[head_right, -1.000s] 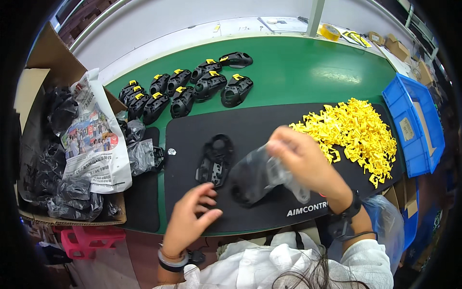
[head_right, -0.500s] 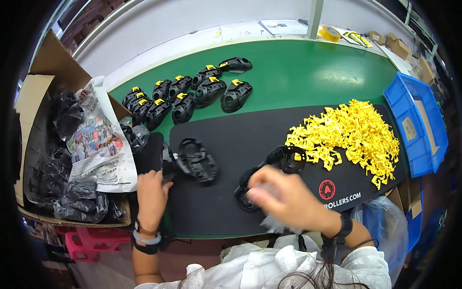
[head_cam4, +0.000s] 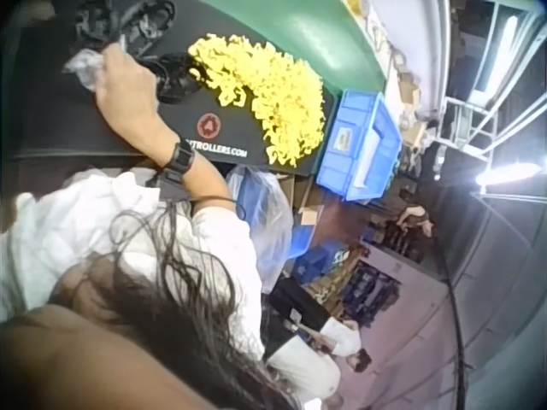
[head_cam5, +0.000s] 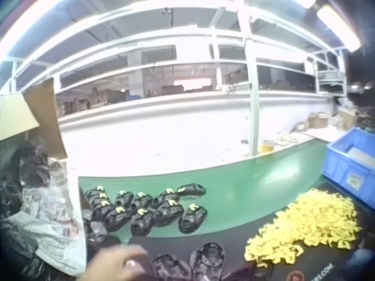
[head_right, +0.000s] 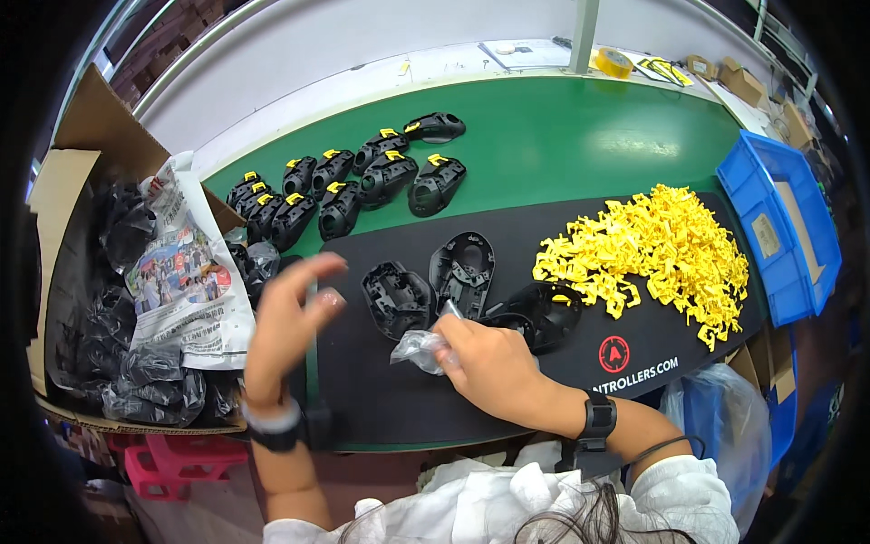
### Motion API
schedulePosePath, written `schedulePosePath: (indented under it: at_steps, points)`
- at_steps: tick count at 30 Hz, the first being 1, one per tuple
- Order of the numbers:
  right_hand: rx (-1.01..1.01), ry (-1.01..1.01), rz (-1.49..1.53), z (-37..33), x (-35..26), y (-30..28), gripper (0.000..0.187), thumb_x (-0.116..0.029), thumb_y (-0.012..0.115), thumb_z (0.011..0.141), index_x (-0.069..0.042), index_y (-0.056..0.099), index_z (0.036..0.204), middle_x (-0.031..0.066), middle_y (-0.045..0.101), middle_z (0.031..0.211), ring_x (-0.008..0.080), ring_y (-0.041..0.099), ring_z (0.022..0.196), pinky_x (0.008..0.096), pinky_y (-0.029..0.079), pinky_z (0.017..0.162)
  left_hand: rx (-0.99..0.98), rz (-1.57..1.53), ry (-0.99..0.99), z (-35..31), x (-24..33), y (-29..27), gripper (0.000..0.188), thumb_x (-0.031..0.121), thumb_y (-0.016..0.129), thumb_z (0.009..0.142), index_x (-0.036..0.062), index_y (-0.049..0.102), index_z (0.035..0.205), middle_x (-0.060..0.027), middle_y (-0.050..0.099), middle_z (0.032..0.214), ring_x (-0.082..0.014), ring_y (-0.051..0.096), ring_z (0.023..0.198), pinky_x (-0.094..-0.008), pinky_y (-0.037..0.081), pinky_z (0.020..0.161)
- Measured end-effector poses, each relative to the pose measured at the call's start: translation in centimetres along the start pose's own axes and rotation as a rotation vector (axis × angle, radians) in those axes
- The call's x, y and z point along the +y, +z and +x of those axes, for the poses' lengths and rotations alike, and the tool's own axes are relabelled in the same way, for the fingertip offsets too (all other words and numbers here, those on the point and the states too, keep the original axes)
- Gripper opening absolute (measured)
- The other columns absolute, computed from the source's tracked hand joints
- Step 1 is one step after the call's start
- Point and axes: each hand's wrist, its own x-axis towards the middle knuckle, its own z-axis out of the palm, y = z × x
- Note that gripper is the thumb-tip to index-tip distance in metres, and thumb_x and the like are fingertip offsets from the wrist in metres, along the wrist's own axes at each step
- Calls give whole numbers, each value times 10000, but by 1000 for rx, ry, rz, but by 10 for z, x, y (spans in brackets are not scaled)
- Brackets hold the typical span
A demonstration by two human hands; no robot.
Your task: Inserting small plastic components into electronic controller housings at a factory workstation.
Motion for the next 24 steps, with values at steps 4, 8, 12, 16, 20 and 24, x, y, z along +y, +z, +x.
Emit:
schedulePosePath:
  at_steps: [4, 8, 12, 16, 20, 24]
  points:
    - [-48, -70, 66, -1, -7, 12, 140, -159, 574, 855, -59, 497, 916, 118, 617, 770, 314, 620, 660, 401, 482, 559, 104, 1186, -378, 12, -114, -13, 214, 93, 487, 841, 55, 596, 1021, -132, 499, 1274, -330, 348, 1293, -528, 310, 985]
    - [-75, -121, 65, 1, 3, 16, 145, -161, 580, 850, -67, 489, 912, 108, 592, 753, 310, 617, 668, 401, 482, 560, 142, 1298, -433, 15, -150, -19, 378, 141, 527, 836, 136, 530, 1214, -132, 488, 1301, -341, 288, 1335, -510, 297, 985]
    - [-147, -160, 78, 2, 9, 16, 151, -155, 588, 844, -70, 484, 914, 96, 574, 756, 298, 619, 678, 399, 485, 559, 98, 1371, -512, 11, -146, -29, 482, 173, 670, 730, 151, 547, 1196, -125, 573, 1084, -323, 504, 1086, -458, 372, 904]
    - [-172, -197, 140, -1, 14, 13, 172, -147, 603, 836, -69, 475, 919, 86, 569, 770, 285, 622, 684, 393, 488, 557, -34, 1159, -512, 5, -106, -40, 540, 220, 766, 650, 143, 582, 1151, -133, 568, 1042, -323, 561, 944, -421, 422, 836]
    - [-186, -224, 171, -2, 14, 12, 185, -164, 605, 845, -60, 462, 899, 90, 553, 755, 278, 620, 669, 393, 487, 545, -90, 973, -386, -15, -71, -23, 587, 274, 795, 631, 126, 589, 1161, -159, 561, 1051, -329, 566, 937, -414, 446, 805]
    - [-185, -217, 195, -3, 17, 14, 181, -154, 612, 831, -64, 481, 917, 83, 565, 765, 269, 623, 673, 379, 492, 543, -152, 647, -282, -8, -28, -21, 517, 277, 762, 676, 64, 617, 1124, -181, 625, 982, -321, 611, 905, -414, 473, 780]
